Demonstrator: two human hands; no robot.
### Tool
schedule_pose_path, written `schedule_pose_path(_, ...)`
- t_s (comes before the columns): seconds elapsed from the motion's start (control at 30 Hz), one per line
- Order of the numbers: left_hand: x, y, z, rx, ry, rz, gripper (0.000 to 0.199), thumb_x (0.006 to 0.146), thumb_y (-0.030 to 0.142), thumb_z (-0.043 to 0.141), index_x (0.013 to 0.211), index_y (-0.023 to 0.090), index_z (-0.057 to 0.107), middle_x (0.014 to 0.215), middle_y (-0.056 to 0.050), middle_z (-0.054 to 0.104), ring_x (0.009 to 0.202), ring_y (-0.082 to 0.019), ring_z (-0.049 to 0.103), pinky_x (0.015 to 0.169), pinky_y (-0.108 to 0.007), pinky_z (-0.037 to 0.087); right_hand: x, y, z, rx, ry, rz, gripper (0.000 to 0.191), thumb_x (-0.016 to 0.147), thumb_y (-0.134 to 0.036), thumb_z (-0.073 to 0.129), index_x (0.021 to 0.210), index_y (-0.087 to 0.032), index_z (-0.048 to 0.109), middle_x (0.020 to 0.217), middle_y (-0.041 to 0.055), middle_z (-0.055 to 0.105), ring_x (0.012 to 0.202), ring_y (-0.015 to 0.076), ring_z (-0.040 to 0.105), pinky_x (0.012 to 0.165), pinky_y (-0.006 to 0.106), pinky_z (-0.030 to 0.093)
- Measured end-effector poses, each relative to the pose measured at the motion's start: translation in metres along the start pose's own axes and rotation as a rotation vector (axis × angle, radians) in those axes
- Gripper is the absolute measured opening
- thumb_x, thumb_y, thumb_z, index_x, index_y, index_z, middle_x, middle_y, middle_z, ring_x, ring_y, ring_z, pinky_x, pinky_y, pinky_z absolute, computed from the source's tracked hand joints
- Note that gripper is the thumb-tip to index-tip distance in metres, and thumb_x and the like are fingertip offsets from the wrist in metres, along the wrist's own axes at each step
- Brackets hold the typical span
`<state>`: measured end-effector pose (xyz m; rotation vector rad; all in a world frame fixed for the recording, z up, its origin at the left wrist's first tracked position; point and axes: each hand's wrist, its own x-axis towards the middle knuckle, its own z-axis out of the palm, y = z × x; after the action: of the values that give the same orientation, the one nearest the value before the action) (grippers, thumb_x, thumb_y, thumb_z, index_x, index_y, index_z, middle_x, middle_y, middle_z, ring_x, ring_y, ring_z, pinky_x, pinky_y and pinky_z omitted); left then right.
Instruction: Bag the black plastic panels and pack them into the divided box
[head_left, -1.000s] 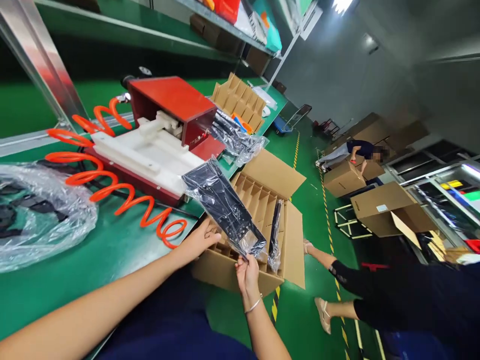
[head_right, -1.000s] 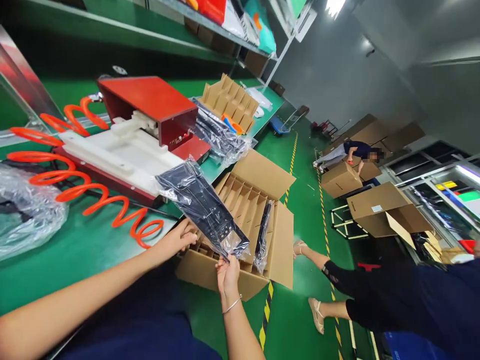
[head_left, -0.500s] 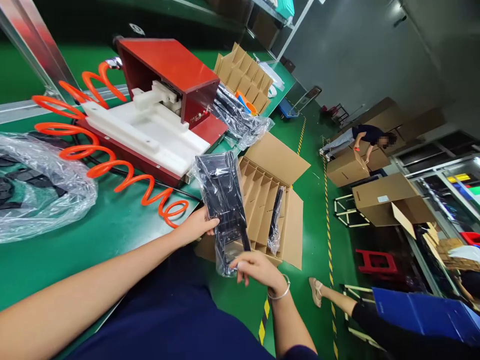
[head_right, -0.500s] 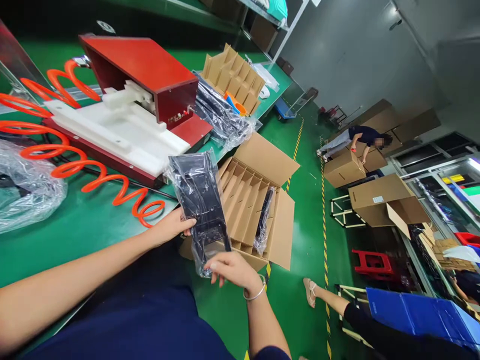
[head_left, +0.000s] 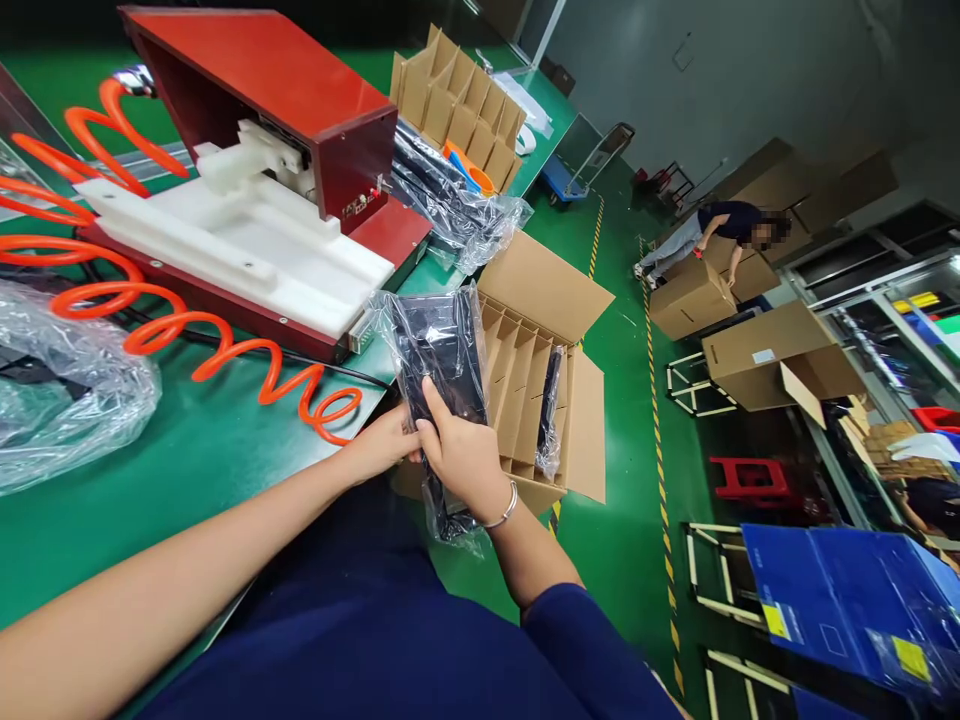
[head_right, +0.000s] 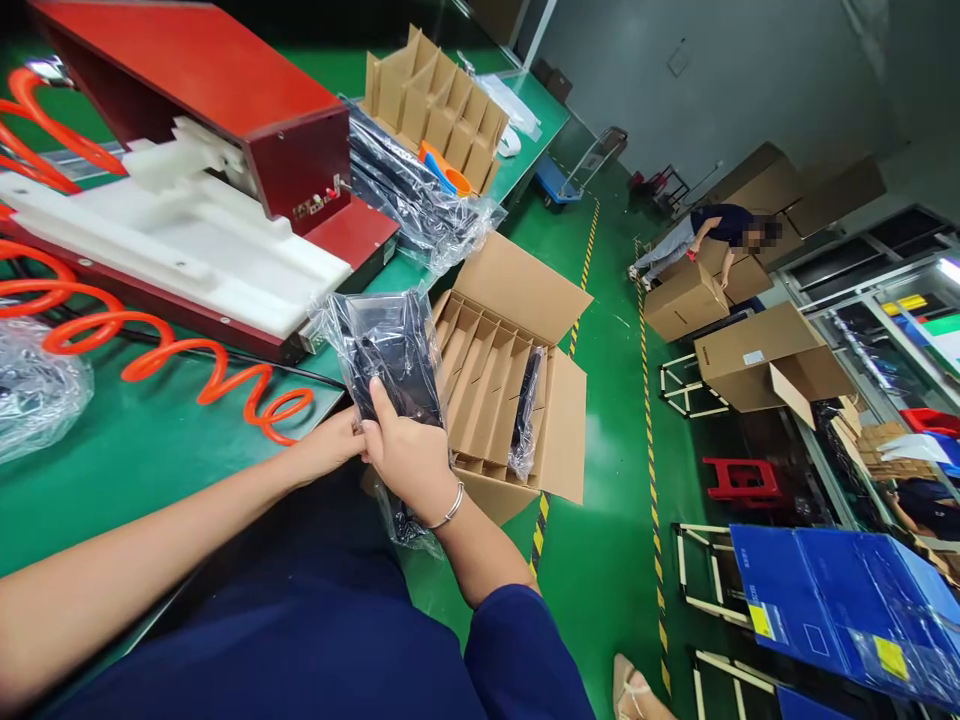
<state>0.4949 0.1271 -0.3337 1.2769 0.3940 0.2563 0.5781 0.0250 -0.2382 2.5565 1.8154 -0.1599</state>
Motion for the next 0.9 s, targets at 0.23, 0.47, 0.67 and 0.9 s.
schedule_pose_path(0.23,-0.001,0.008,0.001,0.011,0.004,-0.058,0.035,0.067,0.039,0.067,0.087,0.02,0.045,0.056,0.007,0.056,0.049,-0.012,0.054,0.051,-0.026,0.046,-0.003,0.022,-0.006,0.099,0.098,0.153,0.057,0.101,-0.031,0.036,0.155,-0.013,0.03,0.095,0.0104,0.076,0.067,0.0183,0.068,0.064,0.025,0.051)
schedule_pose_path(0.47,-0.001,0.012,0.0,0.01,0.046,-0.118,0.033,0.066,0.039,0.066,0.084,0.02,0.046,0.052,0.007,0.057,0.048,-0.013,0.055,0.05,-0.026,0.046,-0.031,0.029,0.014,0.204,0.052,-0.022,0.051,0.096,-0.018,0.038,0.145,-0.02,0.049,0.093,0.004,0.077,0.069,0.0133,0.067,0.068,0.021,0.05)
schedule_pose_path(0.67,0.0,0.012,-0.002,-0.005,0.067,-0.152,0.034,0.064,0.04,0.068,0.081,0.02,0.046,0.053,0.006,0.06,0.048,-0.012,0.056,0.05,-0.025,0.046,-0.044,0.026,0.029,0.13,-0.018,0.026,0.056,0.094,-0.018,0.042,0.15,-0.018,0.042,0.086,0.0042,0.076,0.066,0.0138,0.066,0.062,0.02,0.046)
schedule_pose_path(0.9,-0.001,0.008,-0.004,-0.027,0.089,-0.159,0.038,0.061,0.04,0.073,0.081,0.019,0.048,0.054,0.005,0.06,0.047,-0.012,0.056,0.049,-0.024,0.047,-0.054,0.046,0.022,0.164,-0.017,0.167,0.054,0.096,-0.017,0.037,0.149,-0.018,0.043,0.087,0.0054,0.077,0.067,0.0156,0.067,0.067,0.023,0.049)
